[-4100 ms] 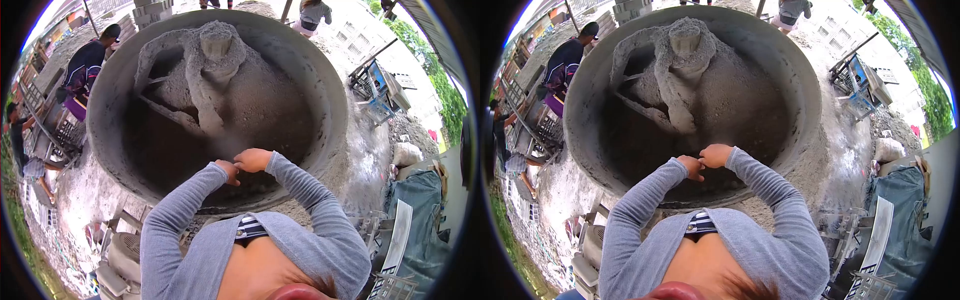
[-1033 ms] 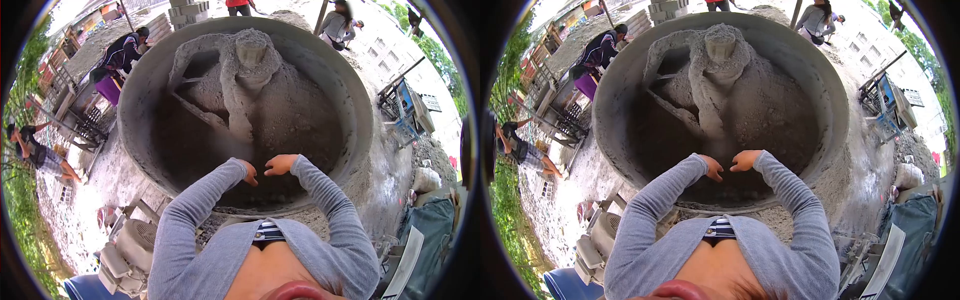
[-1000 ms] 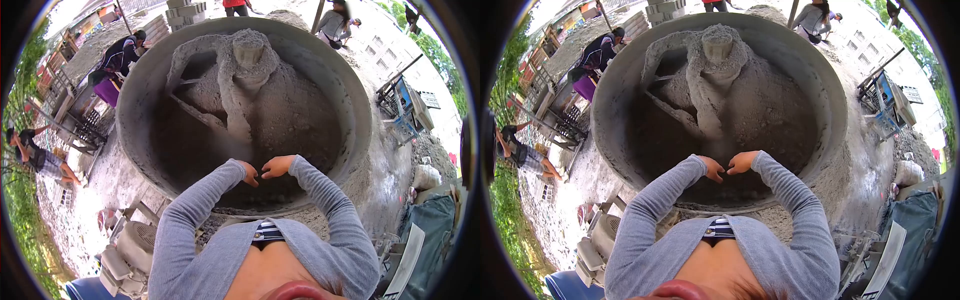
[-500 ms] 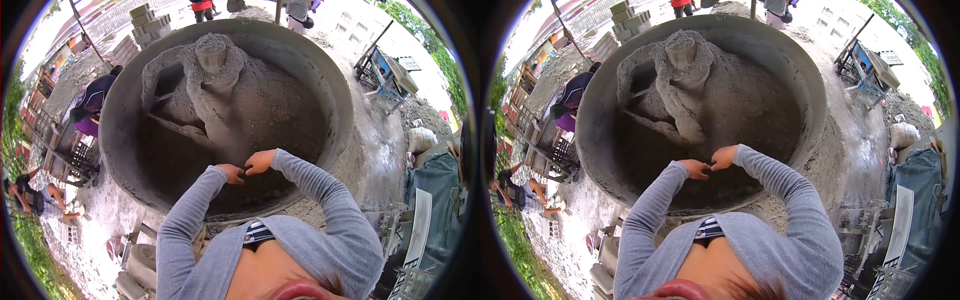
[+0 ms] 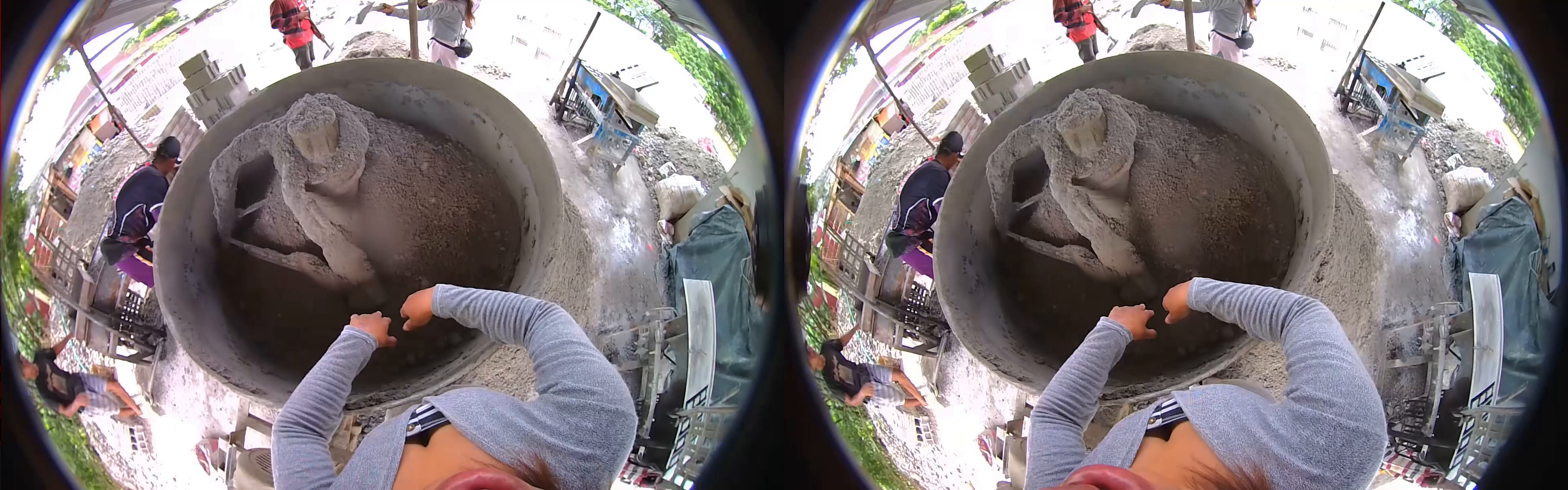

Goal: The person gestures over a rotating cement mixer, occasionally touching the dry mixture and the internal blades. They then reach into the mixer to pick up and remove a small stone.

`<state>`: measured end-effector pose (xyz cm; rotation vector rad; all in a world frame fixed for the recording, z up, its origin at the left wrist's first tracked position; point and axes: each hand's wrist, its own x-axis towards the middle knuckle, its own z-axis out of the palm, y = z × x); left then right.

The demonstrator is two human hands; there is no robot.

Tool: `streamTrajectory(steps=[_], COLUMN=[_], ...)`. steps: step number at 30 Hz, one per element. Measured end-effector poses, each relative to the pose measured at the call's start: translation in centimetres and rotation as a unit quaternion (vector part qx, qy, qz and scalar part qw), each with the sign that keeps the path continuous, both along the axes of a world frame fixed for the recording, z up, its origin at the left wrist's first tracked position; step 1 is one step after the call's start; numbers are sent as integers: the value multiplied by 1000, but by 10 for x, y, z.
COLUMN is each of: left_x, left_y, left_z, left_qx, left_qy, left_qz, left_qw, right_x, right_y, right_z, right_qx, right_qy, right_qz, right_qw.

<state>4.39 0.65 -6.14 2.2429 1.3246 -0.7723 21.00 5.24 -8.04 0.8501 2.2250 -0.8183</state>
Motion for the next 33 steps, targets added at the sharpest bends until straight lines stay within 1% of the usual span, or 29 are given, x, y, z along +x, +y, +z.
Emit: streamTrajectory(steps=[1,2,4,5,11,18,21,22,23,24,26,29,33], left_x=[2,6,8,9,10,12,10,7,6,7,10,11,8], left_y=[-1,0,0,-1,0,-1,-1,-1,-2,-2,1,1,1], left_z=[3,14,19,20,14,14,4,-6,-5,-5,0,5,-2], left_qx=[-9,-47,-54,-58,-85,-90,-93,-68,-42,-42,-90,-82,-65], left_qy=[-18,4,4,4,-1,2,-1,-30,-59,-60,-9,-9,-26], left_qz=[-5,-18,-24,-26,-28,-29,-34,-39,-42,-37,-48,-47,-48], left_qw=[1000,999,998,998,996,996,995,997,996,997,995,995,996], right_x=[-1,-3,-6,-7,-7,-5,-5,-4,-4,-4,-4,-2,-6], right_y=[-1,-2,-2,-3,-3,-2,1,1,2,2,2,0,-6], right_z=[-4,-3,1,4,-2,-10,-9,-9,-7,-6,-3,-8,-13], right_qx=[10,20,6,-5,0,-2,-4,-1,2,1,2,16,12], right_qy=[6,12,-6,-24,-5,1,-18,-19,-20,-20,-32,1,-3], right_qz=[5,10,12,17,17,24,26,22,17,23,14,20,16], right_qw=[1000,1000,1000,1000,1000,1000,999,1000,1000,1000,999,1000,1000])
